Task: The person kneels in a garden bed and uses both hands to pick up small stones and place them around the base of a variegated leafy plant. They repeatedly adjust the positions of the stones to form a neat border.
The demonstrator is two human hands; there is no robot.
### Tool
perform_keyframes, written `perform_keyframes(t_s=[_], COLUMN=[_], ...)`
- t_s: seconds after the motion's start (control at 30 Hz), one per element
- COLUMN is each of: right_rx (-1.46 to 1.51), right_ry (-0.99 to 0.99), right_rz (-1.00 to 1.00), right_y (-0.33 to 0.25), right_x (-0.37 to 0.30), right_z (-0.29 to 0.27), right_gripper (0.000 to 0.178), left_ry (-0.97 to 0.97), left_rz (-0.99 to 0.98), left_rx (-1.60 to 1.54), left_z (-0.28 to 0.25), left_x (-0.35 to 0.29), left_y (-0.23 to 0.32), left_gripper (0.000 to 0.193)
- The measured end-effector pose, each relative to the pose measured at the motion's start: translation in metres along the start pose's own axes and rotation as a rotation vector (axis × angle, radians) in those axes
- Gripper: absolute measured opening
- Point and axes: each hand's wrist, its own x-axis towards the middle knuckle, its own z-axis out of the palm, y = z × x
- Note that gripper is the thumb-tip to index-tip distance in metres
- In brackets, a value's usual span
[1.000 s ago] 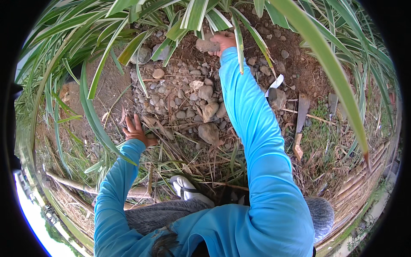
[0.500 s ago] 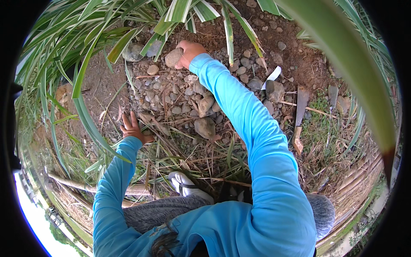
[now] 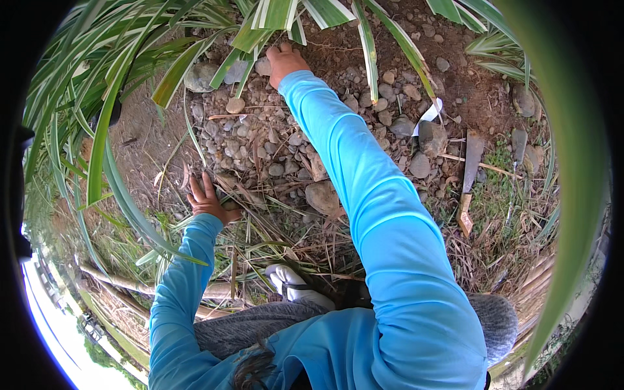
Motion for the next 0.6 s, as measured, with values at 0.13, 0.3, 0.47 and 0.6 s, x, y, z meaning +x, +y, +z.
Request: perform_keyframes(t_s=[0.13, 0.3, 0.47, 0.6], right_rx=[-0.114, -0.047, -0.174, -0.052], right_ry=[-0.156, -0.310, -0.280, -0.092], right_rz=[-0.048, -0.001, 0.006, 0.308], right_y=[0.001, -0.018, -0.029, -0.023], right_x=[-0.005, -0.007, -0.016, -0.042], right_z=[-0.018, -0.050, -0.070, -0.071], right_gripper=[0.064, 0.074, 0.066, 0.068], left_ry=[0.010, 0.001, 0.029, 0.101], left_rz=[0.064, 0.064, -0.010, -0.012], left_rx=[0.084, 0.104, 0.031, 0.069], left_z=[0.000, 0.000, 0.004, 0.010], left_x=[0.002, 0.005, 0.006, 0.007], left_y=[0.001, 0.000, 0.000, -0.004], left_gripper=[0.140, 0.140, 0.144, 0.143])
